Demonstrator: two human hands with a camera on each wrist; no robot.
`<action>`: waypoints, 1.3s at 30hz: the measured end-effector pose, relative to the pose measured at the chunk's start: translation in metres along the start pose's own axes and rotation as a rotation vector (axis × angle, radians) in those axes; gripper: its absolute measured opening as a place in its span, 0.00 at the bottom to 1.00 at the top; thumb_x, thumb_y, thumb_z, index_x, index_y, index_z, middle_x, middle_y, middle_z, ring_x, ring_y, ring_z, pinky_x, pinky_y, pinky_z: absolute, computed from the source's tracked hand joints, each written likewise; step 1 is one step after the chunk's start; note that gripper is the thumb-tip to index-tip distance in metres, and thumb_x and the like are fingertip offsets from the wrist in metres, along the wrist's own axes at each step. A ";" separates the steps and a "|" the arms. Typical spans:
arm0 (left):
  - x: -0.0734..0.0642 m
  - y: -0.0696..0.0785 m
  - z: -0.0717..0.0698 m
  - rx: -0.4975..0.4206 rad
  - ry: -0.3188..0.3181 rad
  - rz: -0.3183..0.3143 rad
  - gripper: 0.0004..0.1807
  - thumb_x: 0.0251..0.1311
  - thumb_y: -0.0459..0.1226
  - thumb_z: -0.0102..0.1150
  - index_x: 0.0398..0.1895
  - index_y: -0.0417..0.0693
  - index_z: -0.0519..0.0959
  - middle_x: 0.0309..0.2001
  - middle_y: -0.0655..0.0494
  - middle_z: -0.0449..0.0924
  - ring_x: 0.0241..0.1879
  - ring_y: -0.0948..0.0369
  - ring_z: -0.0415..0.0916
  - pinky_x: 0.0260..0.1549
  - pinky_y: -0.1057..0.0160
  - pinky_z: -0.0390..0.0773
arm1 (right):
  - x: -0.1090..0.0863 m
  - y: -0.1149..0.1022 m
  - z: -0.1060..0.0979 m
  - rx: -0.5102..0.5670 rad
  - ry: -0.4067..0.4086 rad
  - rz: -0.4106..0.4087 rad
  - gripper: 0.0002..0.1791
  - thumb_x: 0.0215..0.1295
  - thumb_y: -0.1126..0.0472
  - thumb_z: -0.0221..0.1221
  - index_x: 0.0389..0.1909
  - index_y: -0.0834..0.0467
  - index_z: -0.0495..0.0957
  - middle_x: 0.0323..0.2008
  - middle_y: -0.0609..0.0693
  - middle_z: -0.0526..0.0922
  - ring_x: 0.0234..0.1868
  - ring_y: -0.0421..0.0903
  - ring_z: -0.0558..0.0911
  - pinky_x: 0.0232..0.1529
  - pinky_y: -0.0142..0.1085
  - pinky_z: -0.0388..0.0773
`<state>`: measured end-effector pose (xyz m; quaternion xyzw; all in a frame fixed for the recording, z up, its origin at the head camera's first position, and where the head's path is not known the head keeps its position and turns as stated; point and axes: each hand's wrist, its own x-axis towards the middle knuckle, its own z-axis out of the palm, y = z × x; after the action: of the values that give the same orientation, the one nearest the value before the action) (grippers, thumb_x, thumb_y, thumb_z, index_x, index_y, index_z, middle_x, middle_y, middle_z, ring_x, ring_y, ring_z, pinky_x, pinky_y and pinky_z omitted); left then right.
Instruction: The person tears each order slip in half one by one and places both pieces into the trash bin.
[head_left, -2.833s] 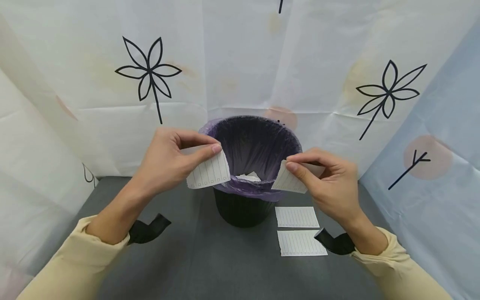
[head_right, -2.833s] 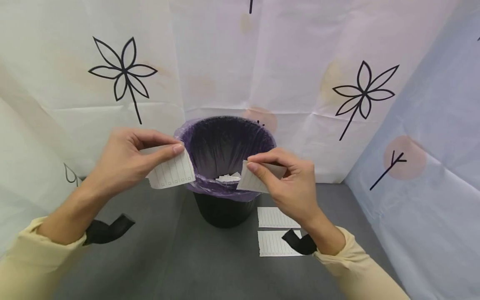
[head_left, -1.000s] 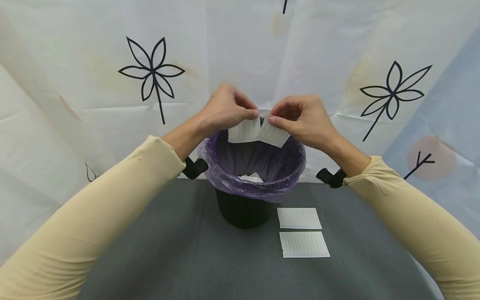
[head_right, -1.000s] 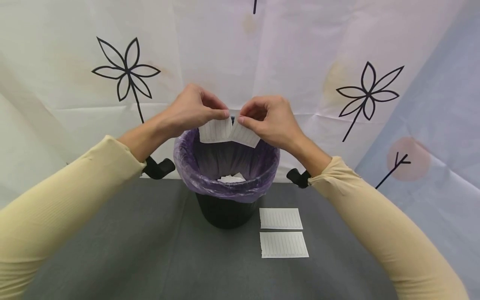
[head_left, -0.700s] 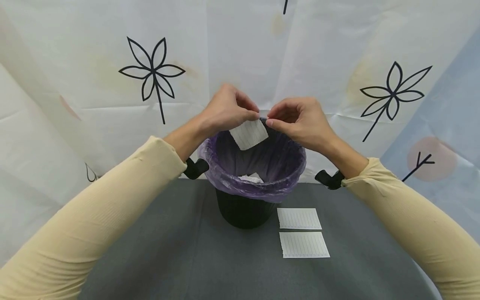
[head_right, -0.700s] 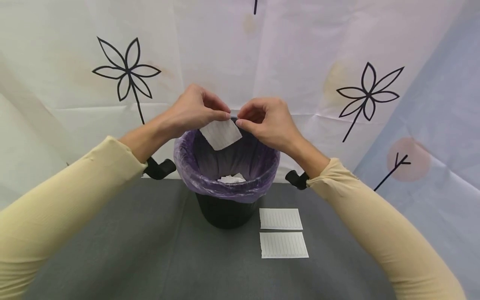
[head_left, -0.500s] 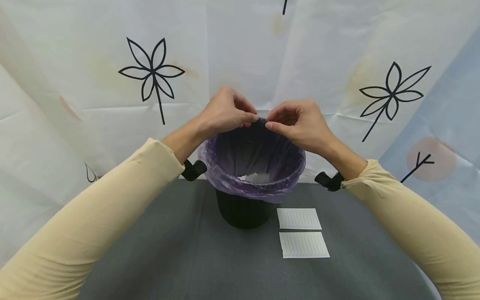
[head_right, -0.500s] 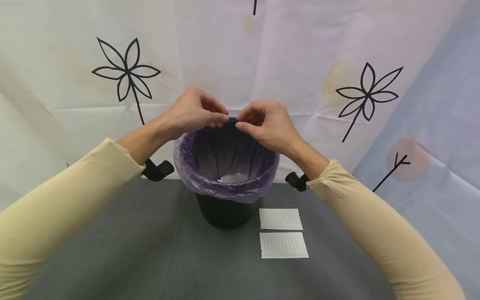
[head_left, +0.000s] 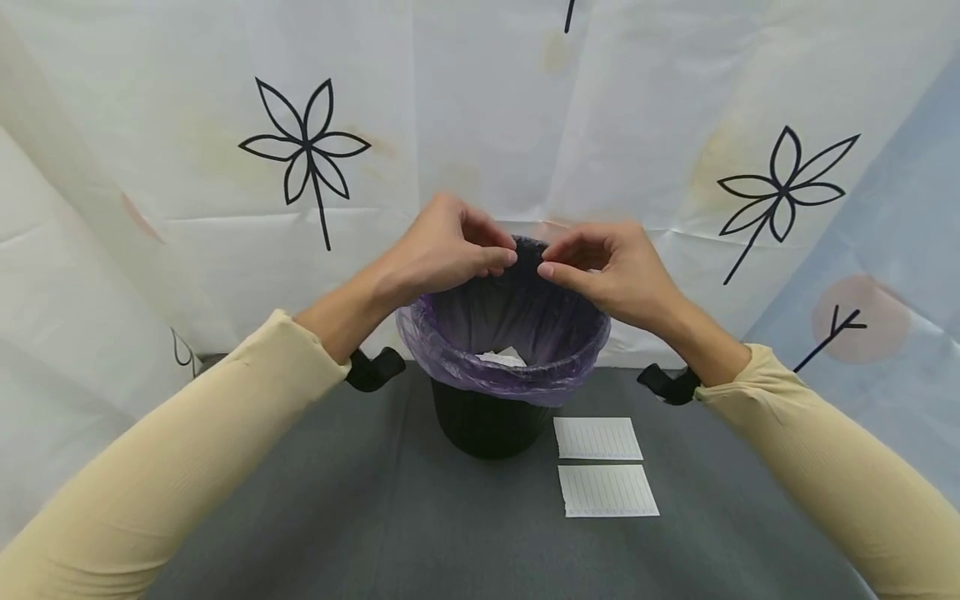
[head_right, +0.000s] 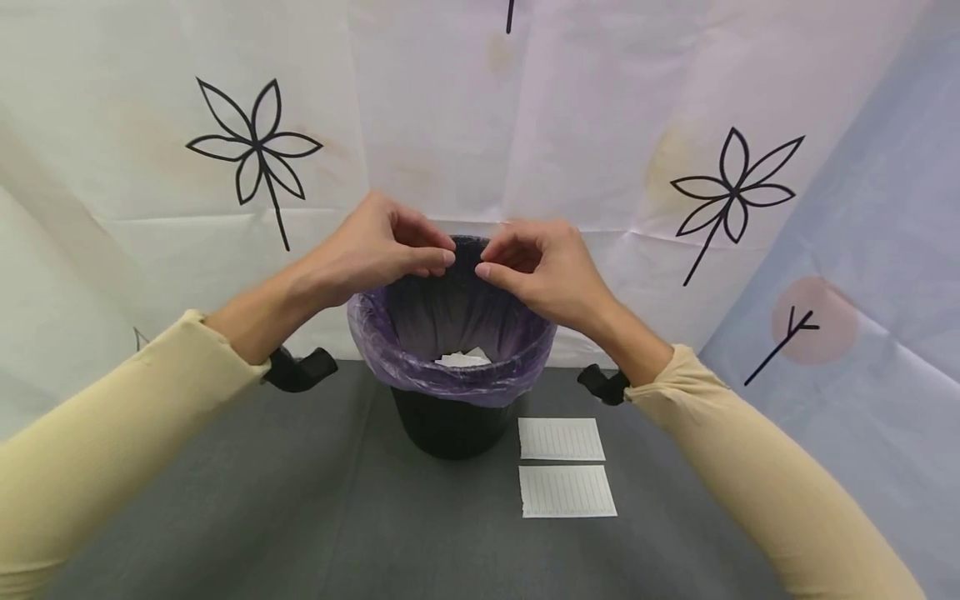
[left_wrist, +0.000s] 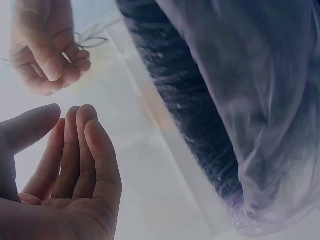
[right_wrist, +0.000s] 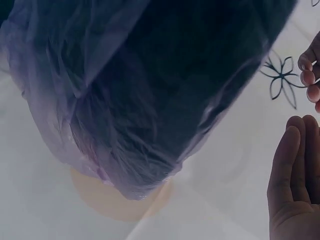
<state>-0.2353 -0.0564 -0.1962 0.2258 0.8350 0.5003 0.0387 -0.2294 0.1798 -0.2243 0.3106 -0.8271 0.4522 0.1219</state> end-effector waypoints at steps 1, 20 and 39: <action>-0.004 0.000 0.000 -0.008 -0.003 0.008 0.07 0.63 0.33 0.67 0.42 0.40 0.88 0.35 0.47 0.87 0.37 0.54 0.81 0.33 0.60 0.78 | -0.003 -0.001 0.000 0.001 -0.001 0.000 0.05 0.63 0.68 0.68 0.38 0.65 0.86 0.33 0.52 0.88 0.34 0.44 0.86 0.38 0.32 0.80; -0.084 -0.007 0.035 -0.182 0.004 0.220 0.06 0.62 0.32 0.68 0.41 0.43 0.88 0.37 0.55 0.88 0.35 0.57 0.86 0.37 0.58 0.84 | -0.074 -0.015 0.003 0.114 0.032 -0.133 0.11 0.58 0.78 0.68 0.38 0.63 0.86 0.35 0.54 0.87 0.38 0.45 0.85 0.45 0.32 0.82; -0.122 -0.046 0.107 -0.226 -0.016 0.231 0.06 0.63 0.33 0.68 0.42 0.47 0.88 0.36 0.62 0.87 0.35 0.67 0.84 0.38 0.63 0.83 | -0.139 0.002 0.035 0.234 0.033 -0.007 0.12 0.60 0.78 0.66 0.42 0.63 0.84 0.39 0.54 0.87 0.42 0.47 0.85 0.46 0.34 0.82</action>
<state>-0.1105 -0.0384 -0.3081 0.3184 0.7415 0.5905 0.0126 -0.1200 0.2072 -0.3122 0.3182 -0.7655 0.5502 0.0999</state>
